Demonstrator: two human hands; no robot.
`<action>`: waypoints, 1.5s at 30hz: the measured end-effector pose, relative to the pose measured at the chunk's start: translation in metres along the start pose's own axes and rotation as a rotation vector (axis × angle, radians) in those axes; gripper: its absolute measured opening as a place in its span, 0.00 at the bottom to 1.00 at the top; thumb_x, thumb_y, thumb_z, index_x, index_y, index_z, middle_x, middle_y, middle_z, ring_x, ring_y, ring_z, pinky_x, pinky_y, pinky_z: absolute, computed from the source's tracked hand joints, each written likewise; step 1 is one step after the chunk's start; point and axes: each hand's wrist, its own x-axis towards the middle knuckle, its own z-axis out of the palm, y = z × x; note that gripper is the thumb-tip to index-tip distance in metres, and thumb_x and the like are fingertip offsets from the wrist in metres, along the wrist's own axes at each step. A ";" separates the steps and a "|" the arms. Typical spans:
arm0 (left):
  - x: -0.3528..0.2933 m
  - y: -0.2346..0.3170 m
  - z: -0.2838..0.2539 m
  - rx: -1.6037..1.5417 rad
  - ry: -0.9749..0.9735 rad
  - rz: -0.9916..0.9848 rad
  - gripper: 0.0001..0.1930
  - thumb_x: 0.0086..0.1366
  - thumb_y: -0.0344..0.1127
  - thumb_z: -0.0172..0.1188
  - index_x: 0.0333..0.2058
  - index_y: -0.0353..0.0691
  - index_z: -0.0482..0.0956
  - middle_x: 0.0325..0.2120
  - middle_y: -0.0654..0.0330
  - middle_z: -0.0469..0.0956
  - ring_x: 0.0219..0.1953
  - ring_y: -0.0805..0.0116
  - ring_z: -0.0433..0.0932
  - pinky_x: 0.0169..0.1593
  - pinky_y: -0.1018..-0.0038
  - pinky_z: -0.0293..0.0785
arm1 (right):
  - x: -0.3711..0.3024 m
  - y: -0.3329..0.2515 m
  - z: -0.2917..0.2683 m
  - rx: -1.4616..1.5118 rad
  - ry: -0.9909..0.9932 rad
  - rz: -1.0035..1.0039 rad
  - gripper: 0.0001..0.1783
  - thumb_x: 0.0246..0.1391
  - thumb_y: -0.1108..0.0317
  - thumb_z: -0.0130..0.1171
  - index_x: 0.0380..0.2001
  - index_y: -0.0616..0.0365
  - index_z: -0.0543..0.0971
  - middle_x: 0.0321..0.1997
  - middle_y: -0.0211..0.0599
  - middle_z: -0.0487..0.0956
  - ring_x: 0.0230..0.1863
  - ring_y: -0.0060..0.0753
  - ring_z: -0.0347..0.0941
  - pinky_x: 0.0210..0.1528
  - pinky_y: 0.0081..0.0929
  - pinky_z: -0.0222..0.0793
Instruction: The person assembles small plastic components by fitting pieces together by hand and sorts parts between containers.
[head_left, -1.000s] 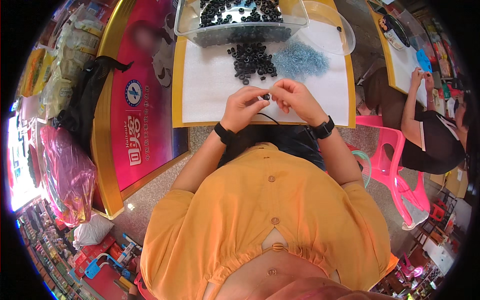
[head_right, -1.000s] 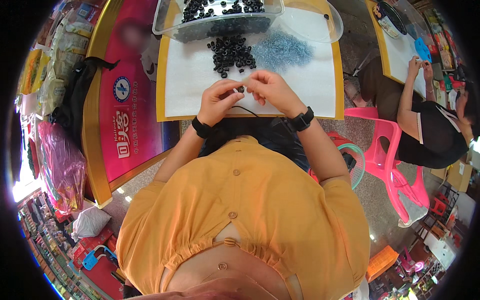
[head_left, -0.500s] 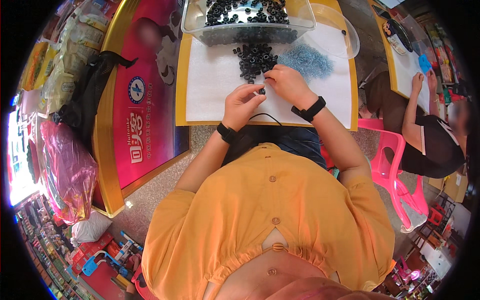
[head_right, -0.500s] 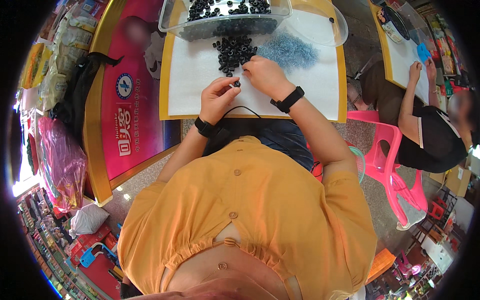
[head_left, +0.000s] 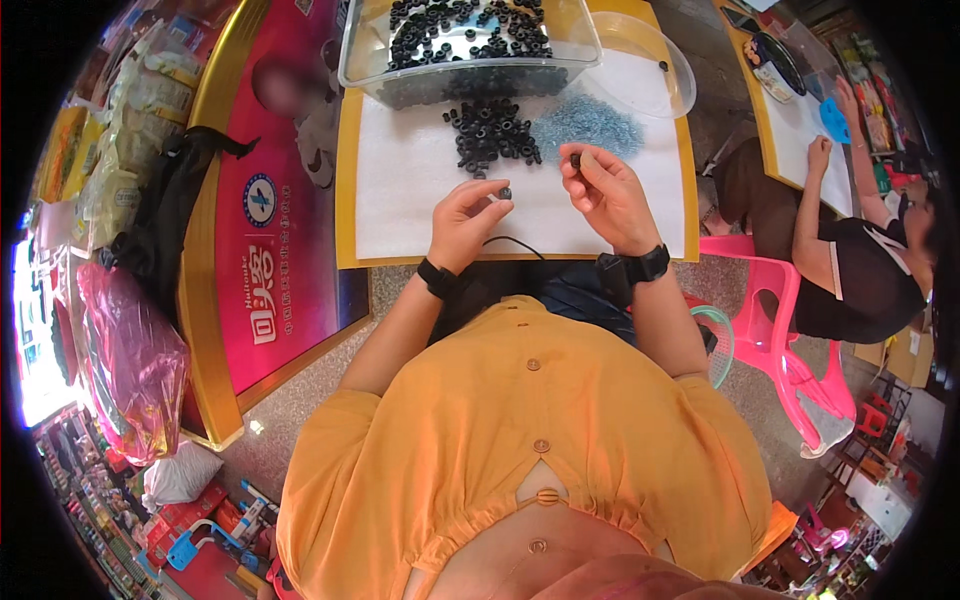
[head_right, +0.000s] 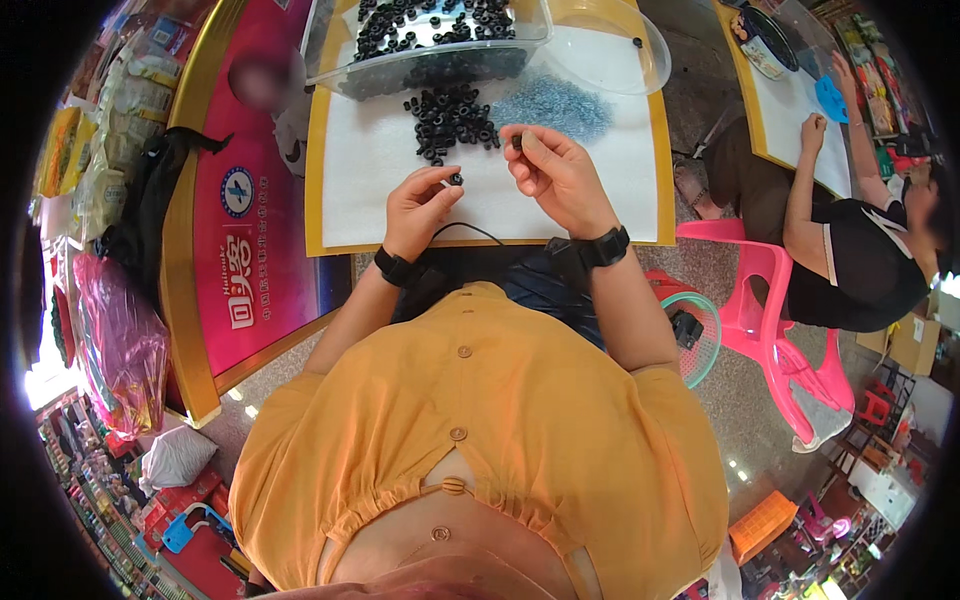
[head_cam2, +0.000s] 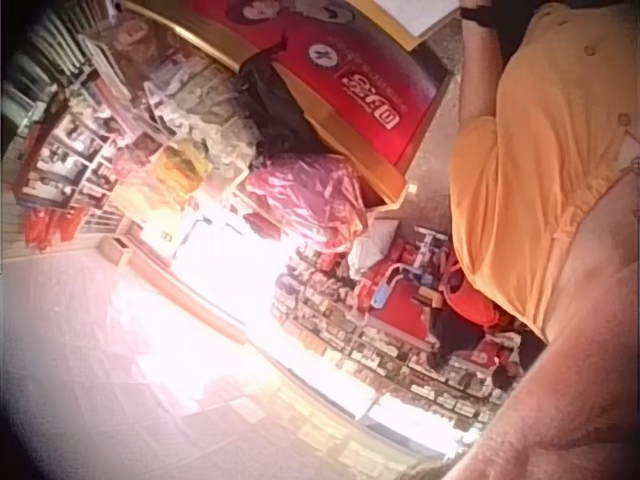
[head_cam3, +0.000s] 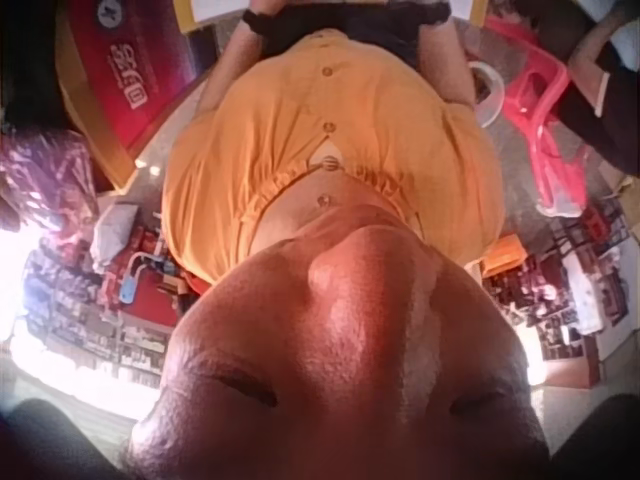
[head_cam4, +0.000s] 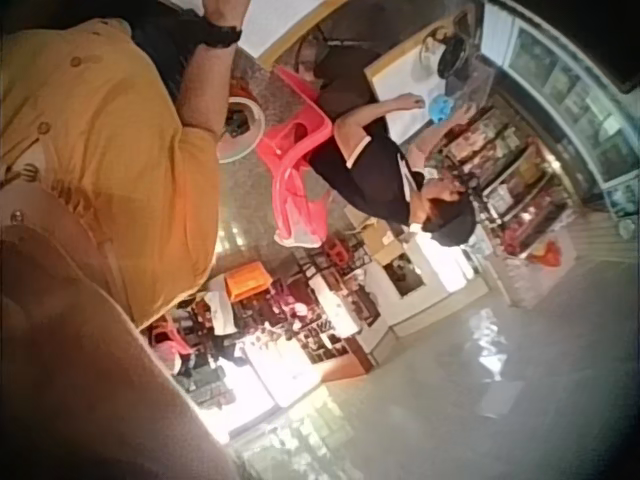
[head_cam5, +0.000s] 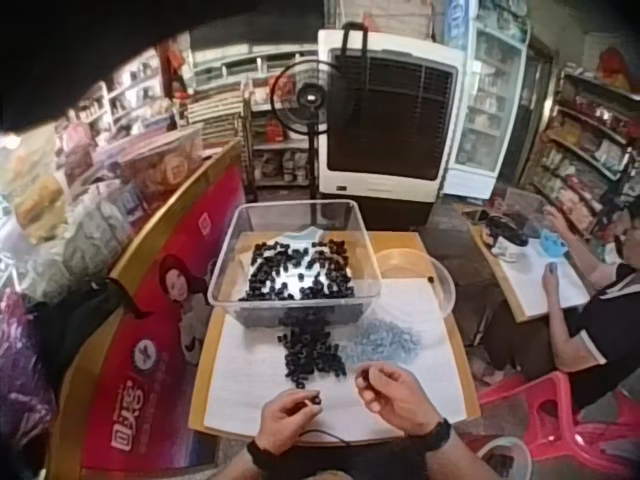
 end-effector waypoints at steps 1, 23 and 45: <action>0.000 0.001 0.001 0.005 -0.003 -0.028 0.14 0.59 0.24 0.67 0.45 0.36 0.83 0.37 0.65 0.76 0.29 0.83 0.72 0.33 0.84 0.69 | -0.004 -0.001 -0.001 0.057 -0.002 -0.017 0.16 0.67 0.63 0.54 0.50 0.64 0.77 0.37 0.30 0.77 0.31 0.15 0.68 0.30 0.12 0.63; 0.007 0.077 0.047 -0.014 -0.174 0.139 0.15 0.58 0.26 0.69 0.45 0.38 0.84 0.39 0.62 0.79 0.34 0.79 0.75 0.38 0.81 0.72 | -0.039 -0.014 0.008 -0.216 0.057 -0.305 0.10 0.62 0.73 0.59 0.46 0.64 0.80 0.39 0.36 0.80 0.25 0.15 0.68 0.25 0.13 0.63; 0.003 0.096 0.055 0.308 -0.188 0.360 0.16 0.57 0.22 0.69 0.45 0.36 0.83 0.39 0.58 0.81 0.33 0.76 0.78 0.35 0.81 0.75 | -0.048 -0.010 0.027 -0.628 0.088 -0.571 0.10 0.56 0.79 0.63 0.43 0.62 0.83 0.42 0.33 0.76 0.27 0.14 0.68 0.26 0.11 0.64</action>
